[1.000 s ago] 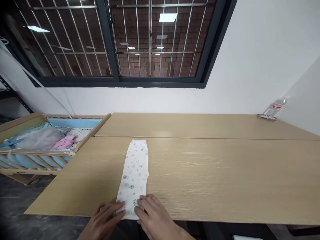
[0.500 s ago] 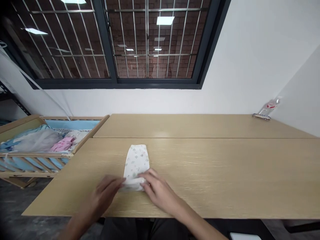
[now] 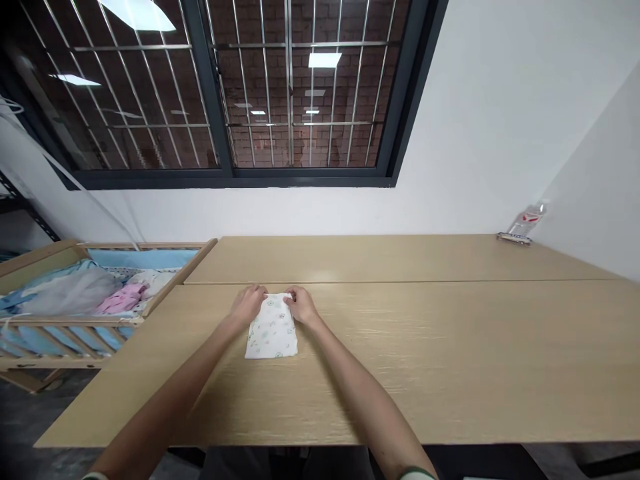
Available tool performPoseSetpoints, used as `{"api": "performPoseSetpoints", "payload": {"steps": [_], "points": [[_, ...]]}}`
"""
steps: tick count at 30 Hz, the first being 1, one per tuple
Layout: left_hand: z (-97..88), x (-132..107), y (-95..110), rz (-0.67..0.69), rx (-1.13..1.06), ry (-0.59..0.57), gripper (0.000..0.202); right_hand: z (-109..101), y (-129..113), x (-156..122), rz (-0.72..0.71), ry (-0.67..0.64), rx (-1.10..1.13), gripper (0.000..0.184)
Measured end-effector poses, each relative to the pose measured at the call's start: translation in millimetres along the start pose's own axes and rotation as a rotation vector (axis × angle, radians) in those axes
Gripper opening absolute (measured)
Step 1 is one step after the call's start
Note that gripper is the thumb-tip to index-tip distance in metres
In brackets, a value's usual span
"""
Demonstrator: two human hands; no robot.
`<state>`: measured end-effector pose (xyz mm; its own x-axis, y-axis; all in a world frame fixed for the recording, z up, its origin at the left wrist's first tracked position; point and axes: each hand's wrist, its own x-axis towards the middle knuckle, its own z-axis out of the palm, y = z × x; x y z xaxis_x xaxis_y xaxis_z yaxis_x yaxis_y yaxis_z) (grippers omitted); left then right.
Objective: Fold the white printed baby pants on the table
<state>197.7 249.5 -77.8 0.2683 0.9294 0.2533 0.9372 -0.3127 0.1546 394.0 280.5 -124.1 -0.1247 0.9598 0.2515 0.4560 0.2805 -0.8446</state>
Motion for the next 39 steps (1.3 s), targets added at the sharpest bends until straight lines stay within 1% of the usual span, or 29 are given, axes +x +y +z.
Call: {"api": "performPoseSetpoints", "payload": {"steps": [3,5,7,8,10,12,13,16,18,20,22,24,26,27,28,30,32,33,34,36,37,39], "points": [[10.5,7,3,-0.049,0.038,-0.034,0.024,8,12,9,-0.001,-0.006,-0.047,0.013],[9.7,5,7,-0.076,0.057,-0.035,0.024,10,17,11,-0.006,-0.013,-0.071,0.014],[3.6,-5,13,-0.098,0.071,-0.015,0.024,10,20,11,-0.016,-0.016,-0.091,0.018],[-0.3,-13,17,-0.104,0.077,0.000,0.026,10,22,11,-0.022,-0.020,-0.096,0.021],[-7.0,-39,29,-0.105,0.085,0.018,0.032,8,25,10,-0.037,-0.041,-0.091,0.026],[-8.3,-74,45,-0.085,0.085,0.022,0.038,7,26,9,-0.051,-0.071,-0.073,0.030],[-6.0,-92,53,-0.069,0.083,0.022,0.041,7,26,8,-0.055,-0.083,-0.063,0.031],[13.0,-140,78,-0.042,0.074,0.077,0.050,7,26,9,-0.055,-0.093,-0.052,0.032],[31.2,-158,89,-0.056,0.086,0.114,0.056,7,25,9,-0.045,-0.086,-0.059,0.031],[48.0,-166,93,-0.077,0.096,0.151,0.058,6,24,9,-0.036,-0.078,-0.073,0.031],[59.8,-167,92,-0.091,0.101,0.187,0.057,3,22,9,-0.029,-0.071,-0.095,0.031],[66.1,-165,88,-0.093,0.109,0.218,0.057,-3,15,6,-0.031,-0.051,-0.121,0.035],[68.6,-164,85,-0.084,0.122,0.237,0.056,-9,0,-1,-0.101,-0.042,-0.197,0.044],[69.2,-163,84,-0.076,0.128,0.245,0.056,-11,-10,-7,-0.174,-0.068,-0.251,0.049],[69.6,-163,85,-0.071,0.132,0.253,0.056,-13,-22,-14,-0.270,-0.126,-0.305,0.054],[70.6,-165,87,-0.087,0.134,0.271,0.056,-13,-49,-31,-0.491,-0.328,-0.379,0.060],[71.7,-167,92,-0.125,0.115,0.284,0.057,-9,-72,-50,-0.682,-0.560,-0.372,0.062],[72.1,-168,93,-0.137,0.094,0.283,0.057,-5,-80,-59,-0.755,-0.659,-0.354,0.063],[72.2,-169,94,-0.138,0.067,0.273,0.056,-1,-85,-68,-0.809,-0.745,-0.333,0.064],[71.8,-172,95,-0.111,0.009,0.239,0.054,7,-85,-81,-0.857,-0.871,-0.293,0.066],[71.3,-173,94,-0.097,-0.012,0.222,0.052,11,-82,-85,-0.854,-0.908,-0.276,0.066],[70.7,-174,92,-0.077,-0.035,0.200,0.049,15,-71,-89,-0.806,-0.929,-0.250,0.064]]}}
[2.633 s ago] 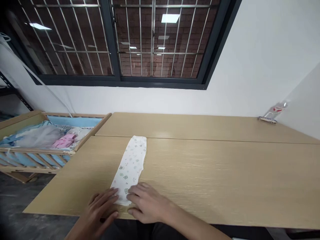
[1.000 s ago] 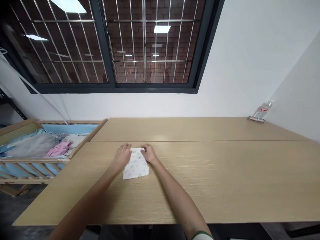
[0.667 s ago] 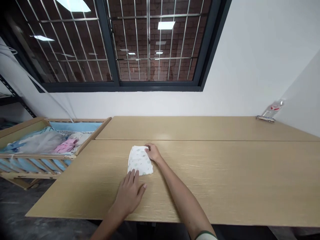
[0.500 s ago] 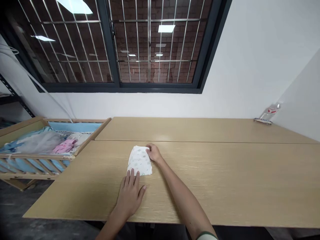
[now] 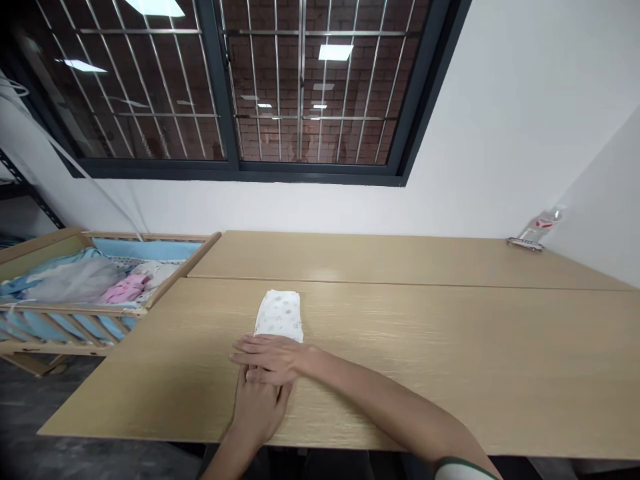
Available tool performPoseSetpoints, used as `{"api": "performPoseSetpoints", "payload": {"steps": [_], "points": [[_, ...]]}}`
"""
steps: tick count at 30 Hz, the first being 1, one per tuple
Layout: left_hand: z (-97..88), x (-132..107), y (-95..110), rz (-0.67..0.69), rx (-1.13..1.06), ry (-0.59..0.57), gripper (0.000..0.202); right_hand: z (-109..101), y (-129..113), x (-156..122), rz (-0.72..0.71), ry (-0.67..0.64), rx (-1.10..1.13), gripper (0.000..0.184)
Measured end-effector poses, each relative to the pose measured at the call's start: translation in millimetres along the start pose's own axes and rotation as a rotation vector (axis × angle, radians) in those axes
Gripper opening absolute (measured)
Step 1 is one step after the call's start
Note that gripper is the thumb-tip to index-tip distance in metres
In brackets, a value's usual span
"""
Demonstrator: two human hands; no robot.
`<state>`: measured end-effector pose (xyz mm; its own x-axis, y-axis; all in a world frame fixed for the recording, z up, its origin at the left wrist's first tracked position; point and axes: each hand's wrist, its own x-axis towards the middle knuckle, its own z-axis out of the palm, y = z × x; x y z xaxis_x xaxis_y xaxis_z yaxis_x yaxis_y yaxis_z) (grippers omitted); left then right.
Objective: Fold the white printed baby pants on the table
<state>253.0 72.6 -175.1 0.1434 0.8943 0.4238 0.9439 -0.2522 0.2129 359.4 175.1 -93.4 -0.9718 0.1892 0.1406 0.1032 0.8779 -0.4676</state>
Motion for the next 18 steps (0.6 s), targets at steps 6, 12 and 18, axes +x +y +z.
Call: {"api": "performPoseSetpoints", "payload": {"steps": [6,12,18], "points": [[3.1,-1,-2,-0.038,0.047,-0.002,0.054,-2,24,-10,0.165,0.020,0.078,0.056],[1.2,2,-1,-0.052,0.051,0.007,0.061,-17,64,-5,0.282,-0.015,0.021,0.058],[5.1,0,-5,-0.039,0.063,0.031,0.068,-34,114,-1,0.323,0.077,-0.028,0.059]]}}
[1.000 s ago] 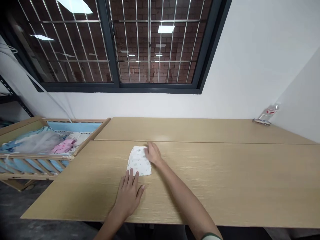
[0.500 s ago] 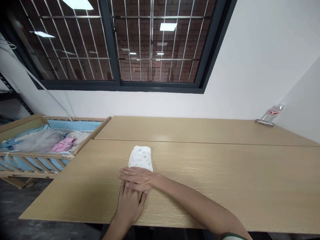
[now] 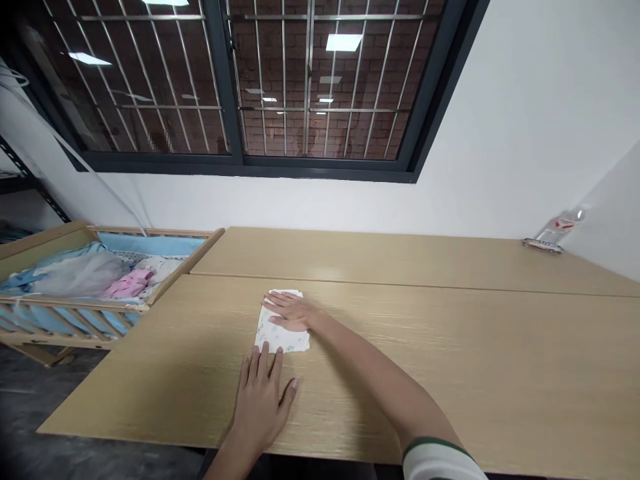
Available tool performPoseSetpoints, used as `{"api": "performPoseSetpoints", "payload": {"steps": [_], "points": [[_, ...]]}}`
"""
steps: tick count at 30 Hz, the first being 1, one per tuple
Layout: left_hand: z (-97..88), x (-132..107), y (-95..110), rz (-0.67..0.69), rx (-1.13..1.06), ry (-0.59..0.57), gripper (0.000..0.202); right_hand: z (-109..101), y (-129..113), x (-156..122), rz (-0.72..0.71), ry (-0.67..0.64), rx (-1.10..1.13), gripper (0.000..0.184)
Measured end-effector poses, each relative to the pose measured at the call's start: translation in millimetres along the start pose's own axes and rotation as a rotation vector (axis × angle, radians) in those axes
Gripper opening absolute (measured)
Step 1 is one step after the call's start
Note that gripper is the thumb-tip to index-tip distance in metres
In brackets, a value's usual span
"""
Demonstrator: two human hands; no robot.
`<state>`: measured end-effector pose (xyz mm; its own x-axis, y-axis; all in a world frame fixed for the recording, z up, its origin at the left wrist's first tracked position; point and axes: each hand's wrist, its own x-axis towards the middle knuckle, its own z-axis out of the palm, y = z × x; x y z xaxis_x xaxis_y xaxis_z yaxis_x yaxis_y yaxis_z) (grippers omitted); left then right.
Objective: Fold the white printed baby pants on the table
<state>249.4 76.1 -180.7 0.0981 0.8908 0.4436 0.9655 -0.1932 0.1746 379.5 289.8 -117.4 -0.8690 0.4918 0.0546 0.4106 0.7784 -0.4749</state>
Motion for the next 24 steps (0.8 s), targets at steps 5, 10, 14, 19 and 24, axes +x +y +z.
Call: {"api": "performPoseSetpoints", "payload": {"steps": [5,10,14,19,24], "points": [[-0.9,0,-2,-0.003,-0.008,-0.028,0.068,-10,26,9,0.020,0.066,-0.019,0.058],[-5.1,2,0,-0.004,-0.009,-0.040,0.066,-13,34,13,0.067,0.146,-0.025,0.058],[-13.1,8,-3,0.020,0.011,-0.045,0.057,-17,18,-1,0.095,0.231,-0.073,0.064],[-29.8,30,-35,0.094,-0.076,-0.132,0.034,-22,-17,-47,0.159,0.370,-0.116,0.057],[-33.7,56,-79,0.269,-0.131,-0.167,0.026,-16,-52,-89,0.141,0.214,-0.013,0.047]]}}
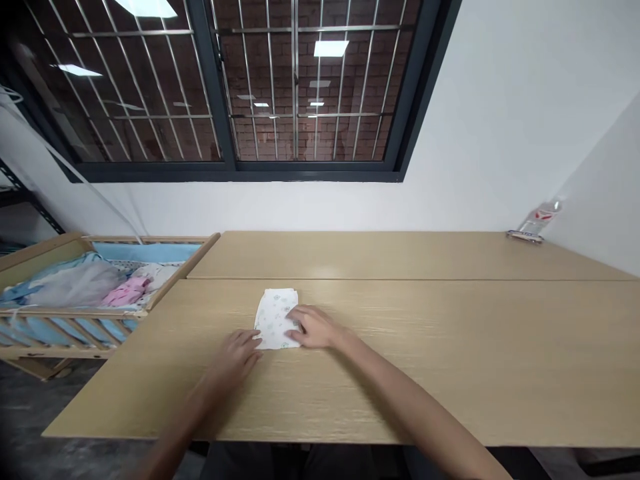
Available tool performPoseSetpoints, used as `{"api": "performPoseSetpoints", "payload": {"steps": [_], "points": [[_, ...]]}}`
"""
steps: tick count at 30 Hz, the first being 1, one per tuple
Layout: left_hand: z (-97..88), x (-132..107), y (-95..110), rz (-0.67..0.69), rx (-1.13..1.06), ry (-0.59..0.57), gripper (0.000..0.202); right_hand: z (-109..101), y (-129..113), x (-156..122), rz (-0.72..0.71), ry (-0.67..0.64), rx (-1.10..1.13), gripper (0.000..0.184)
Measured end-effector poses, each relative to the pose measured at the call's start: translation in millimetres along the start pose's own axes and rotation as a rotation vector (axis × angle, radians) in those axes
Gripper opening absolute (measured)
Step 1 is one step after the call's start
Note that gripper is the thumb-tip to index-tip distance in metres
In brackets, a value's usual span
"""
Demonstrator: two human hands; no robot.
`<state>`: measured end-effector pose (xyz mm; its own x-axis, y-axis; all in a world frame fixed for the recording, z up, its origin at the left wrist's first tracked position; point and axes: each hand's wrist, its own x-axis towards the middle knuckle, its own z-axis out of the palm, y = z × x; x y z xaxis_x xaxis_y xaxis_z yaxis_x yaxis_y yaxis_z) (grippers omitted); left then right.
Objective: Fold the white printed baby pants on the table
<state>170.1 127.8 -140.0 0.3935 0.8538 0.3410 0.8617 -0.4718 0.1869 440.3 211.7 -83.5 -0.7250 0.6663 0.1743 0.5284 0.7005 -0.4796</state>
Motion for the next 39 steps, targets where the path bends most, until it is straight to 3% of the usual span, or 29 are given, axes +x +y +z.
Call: {"api": "performPoseSetpoints", "payload": {"steps": [3,7,11,15,20,26,30,35,39], "points": [[0.8,8,-17,0.089,-0.003,-0.023,0.023,5,-8,-18,0.022,-0.018,0.001,0.062],[0.8,16,-22,0.158,-0.017,-0.025,0.025,15,-10,-31,0.059,0.010,-0.036,0.070],[-6.5,26,-17,0.045,-0.177,-0.077,0.031,23,-14,-34,0.061,0.056,-0.100,0.062],[-16.4,42,-18,-0.030,-0.281,-0.119,0.034,21,-14,-27,0.065,0.085,-0.086,0.041],[-21.2,73,-30,-0.153,-0.332,-0.139,0.040,9,6,0,0.231,0.159,0.124,0.028],[-8.2,118,-36,-0.326,-0.197,-0.146,0.045,14,38,38,0.484,0.290,0.110,0.024],[8.4,138,-34,-0.415,-0.056,-0.145,0.043,20,45,51,0.650,0.305,0.040,0.019],[24.5,142,-34,-0.413,0.020,-0.110,0.035,28,43,55,0.744,0.404,0.038,0.024],[24.9,137,-34,-0.389,0.027,0.012,0.037,37,42,54,0.733,0.535,0.078,0.029]]}}
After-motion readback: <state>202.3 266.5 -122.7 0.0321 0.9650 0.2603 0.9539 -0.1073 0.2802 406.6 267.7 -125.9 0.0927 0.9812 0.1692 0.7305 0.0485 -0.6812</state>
